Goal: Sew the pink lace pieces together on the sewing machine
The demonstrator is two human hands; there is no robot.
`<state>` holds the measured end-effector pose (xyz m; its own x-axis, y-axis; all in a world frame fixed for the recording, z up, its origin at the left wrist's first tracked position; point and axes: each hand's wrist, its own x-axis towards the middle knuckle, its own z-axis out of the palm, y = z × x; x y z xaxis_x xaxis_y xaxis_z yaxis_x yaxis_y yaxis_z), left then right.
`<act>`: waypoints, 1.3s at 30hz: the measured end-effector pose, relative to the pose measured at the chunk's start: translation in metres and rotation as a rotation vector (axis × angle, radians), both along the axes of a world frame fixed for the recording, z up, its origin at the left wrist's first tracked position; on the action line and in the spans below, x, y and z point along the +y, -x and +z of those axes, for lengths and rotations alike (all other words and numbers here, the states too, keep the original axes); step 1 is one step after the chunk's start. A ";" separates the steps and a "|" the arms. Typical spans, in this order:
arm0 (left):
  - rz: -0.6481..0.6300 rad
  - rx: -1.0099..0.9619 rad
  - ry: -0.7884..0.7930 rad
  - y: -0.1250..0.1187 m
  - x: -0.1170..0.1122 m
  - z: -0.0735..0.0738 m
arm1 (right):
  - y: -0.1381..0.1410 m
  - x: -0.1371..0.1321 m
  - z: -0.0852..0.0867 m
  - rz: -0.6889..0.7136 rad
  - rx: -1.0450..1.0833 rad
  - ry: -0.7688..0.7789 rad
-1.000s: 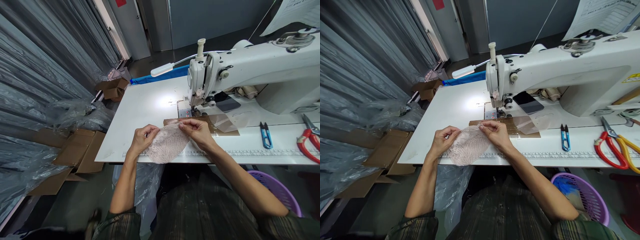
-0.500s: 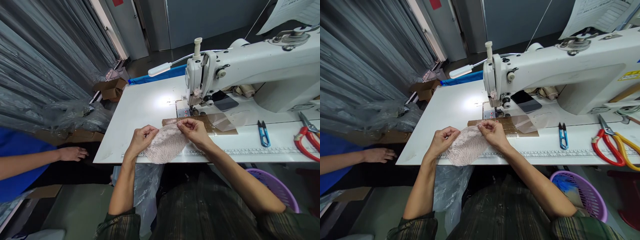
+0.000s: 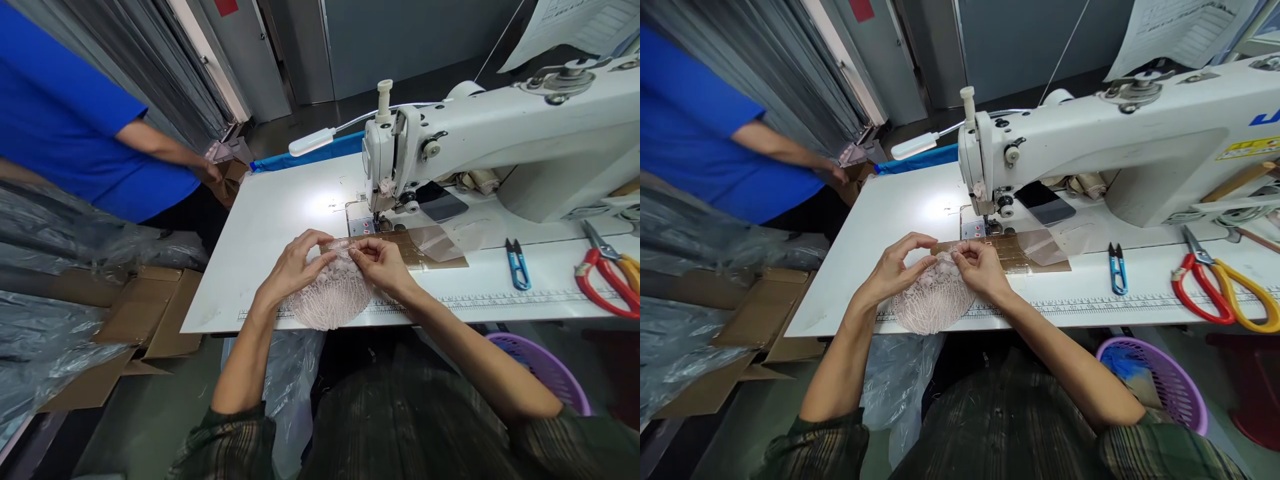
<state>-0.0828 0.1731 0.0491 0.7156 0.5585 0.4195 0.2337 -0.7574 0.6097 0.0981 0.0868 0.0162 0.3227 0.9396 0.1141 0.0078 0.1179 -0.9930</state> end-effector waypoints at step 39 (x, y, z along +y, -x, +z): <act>-0.054 -0.203 0.582 -0.038 0.027 -0.026 | -0.019 -0.037 -0.012 -0.103 -0.255 -0.014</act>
